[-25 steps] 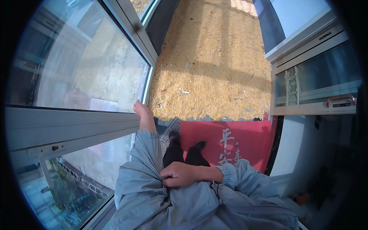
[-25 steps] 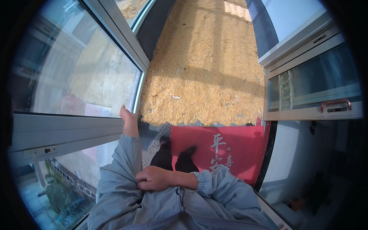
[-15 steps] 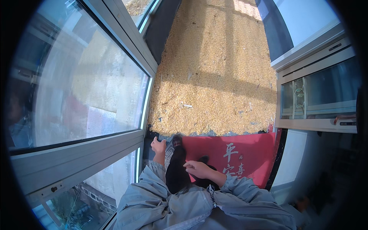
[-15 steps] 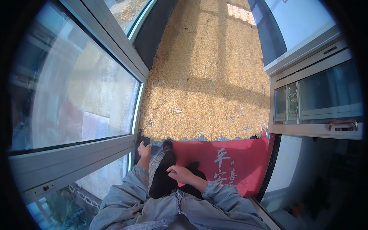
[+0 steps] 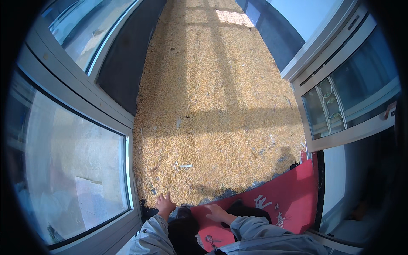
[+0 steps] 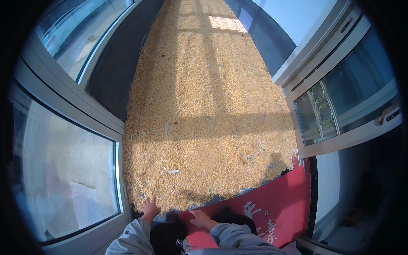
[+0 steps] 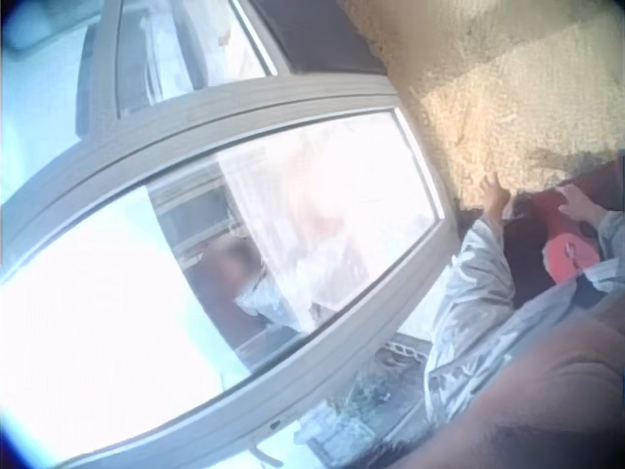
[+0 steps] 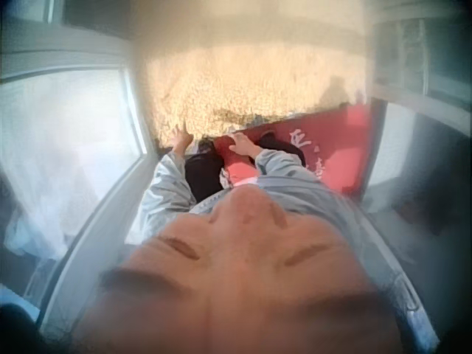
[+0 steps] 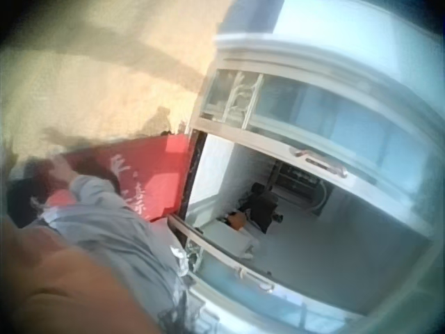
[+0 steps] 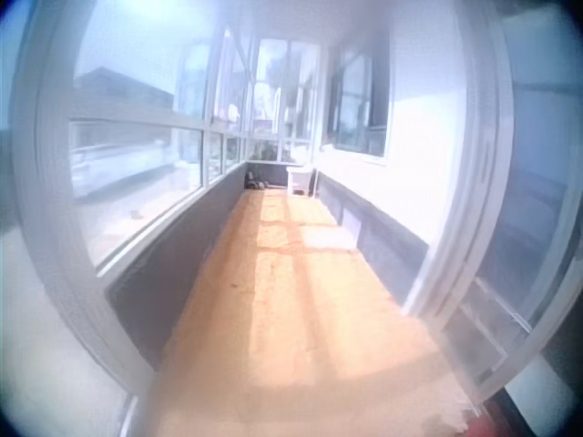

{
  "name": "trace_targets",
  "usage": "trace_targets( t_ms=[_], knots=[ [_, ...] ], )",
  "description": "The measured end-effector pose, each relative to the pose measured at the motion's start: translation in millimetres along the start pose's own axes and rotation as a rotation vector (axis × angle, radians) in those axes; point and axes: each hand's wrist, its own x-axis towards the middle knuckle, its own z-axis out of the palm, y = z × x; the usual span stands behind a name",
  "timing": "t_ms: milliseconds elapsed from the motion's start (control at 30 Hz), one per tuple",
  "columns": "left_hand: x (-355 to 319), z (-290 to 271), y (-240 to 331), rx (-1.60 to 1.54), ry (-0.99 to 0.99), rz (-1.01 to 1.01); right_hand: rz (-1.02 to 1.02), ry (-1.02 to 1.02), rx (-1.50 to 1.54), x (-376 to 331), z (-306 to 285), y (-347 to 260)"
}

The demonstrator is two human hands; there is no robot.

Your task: The person spreads corn kernels on a concrete surface outdoors, then moves indoors to spread kernels on a red mat inside a sunroom. The person uses both hands to distribute the kernels evenly across the surfaces.

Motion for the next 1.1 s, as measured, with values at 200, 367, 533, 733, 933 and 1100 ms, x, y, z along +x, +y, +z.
trace_targets(
  t_ms=[200, 367, 533, 733, 933, 1100],
  knots=[
    [148, 48, 23, 0.203, 0.066, 0.206, 0.245, -0.144, -0.216, 103, 35, 80],
    [233, 73, 62, 0.093, 0.224, 0.235, 0.076, -0.058, -0.454, 173, 57, 135],
    [260, 60, 143, 0.176, 0.179, 0.337, 0.119, 0.144, -0.47, 220, 5, 149],
    [260, 98, 241, 0.185, 0.364, 0.855, 0.502, 0.425, -0.323, 244, -91, 213],
    [297, 80, 211, 0.231, 0.411, 0.861, 0.736, 0.599, -0.13, 196, -117, 292],
    [340, 1, 132, 0.201, 0.313, 0.488, 0.61, 0.549, -0.189, 259, -128, 264]
  ],
)
